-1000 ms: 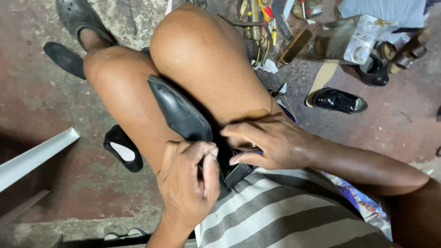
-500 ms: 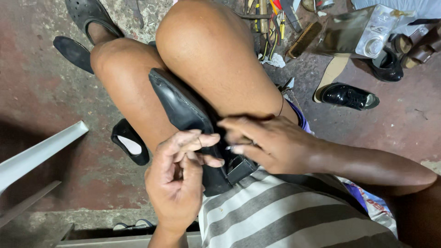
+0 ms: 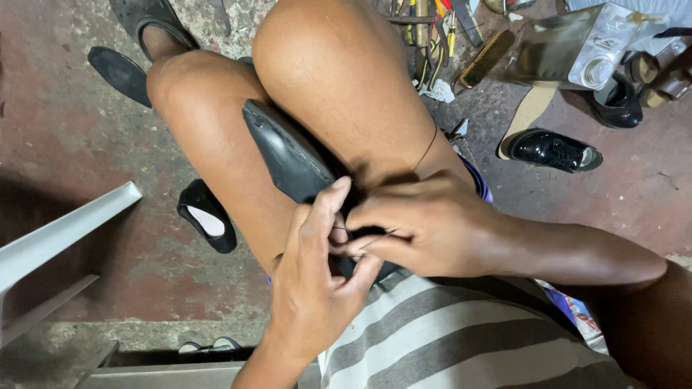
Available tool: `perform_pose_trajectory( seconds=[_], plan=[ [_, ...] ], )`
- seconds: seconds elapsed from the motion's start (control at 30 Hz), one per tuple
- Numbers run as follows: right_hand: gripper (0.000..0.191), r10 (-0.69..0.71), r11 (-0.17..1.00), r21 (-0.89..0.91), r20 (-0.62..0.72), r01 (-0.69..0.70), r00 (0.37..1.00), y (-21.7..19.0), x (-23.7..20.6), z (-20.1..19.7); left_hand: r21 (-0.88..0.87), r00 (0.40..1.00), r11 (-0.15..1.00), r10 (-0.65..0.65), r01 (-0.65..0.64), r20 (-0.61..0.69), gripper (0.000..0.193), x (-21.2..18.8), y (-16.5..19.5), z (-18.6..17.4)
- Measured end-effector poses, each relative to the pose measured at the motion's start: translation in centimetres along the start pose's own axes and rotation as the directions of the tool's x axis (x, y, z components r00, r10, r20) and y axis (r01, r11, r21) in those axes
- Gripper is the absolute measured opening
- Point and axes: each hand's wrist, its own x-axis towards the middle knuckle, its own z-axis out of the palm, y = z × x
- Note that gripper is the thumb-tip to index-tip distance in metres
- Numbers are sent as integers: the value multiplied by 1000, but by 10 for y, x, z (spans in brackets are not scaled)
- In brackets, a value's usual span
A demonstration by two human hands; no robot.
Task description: The person sits on the floor with a black shoe on their lap and uses a needle and thread to sew the sole to the upper part of the shoe. They repeatedly push the needle through the leather and pull the thread tight to secure the stitching.
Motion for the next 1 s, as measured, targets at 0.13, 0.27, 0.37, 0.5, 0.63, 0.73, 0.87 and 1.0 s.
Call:
perform_pose_trajectory(
  seconds=[0.13,0.27,0.37,0.5,0.63,0.73,0.87,1.0],
  plan=[
    [10,-101,951,-290,35,107,994,31,-9,6,-42,997,999,-31,28,-71,96,-7,-5,6],
    [23,324,720,-556,-260,-416,909,56,-4,-76,-98,996,995,-18,9,-88,96,-10,-14,4],
    [22,444,530,-568,-446,-629,777,75,-9,-132,-88,998,996,-37,32,-54,96,-13,-16,0],
    [26,533,423,-544,-497,-724,685,92,-33,-121,-100,999,995,-12,9,-33,95,-11,-15,-3],
    [34,532,410,-564,-490,-716,691,78,-22,-113,-128,999,991,-37,37,1,93,-4,-10,-3],
    [41,563,426,-620,-388,-659,730,48,-4,-111,-190,997,980,49,-61,-64,87,1,-7,2],
    [46,598,782,-343,182,-520,780,20,-16,-34,-255,996,966,17,-39,-88,87,1,-8,7],
    [35,119,987,-114,45,-113,992,25,-27,17,-223,995,972,53,-70,-83,75,-6,-11,4]
  ],
)
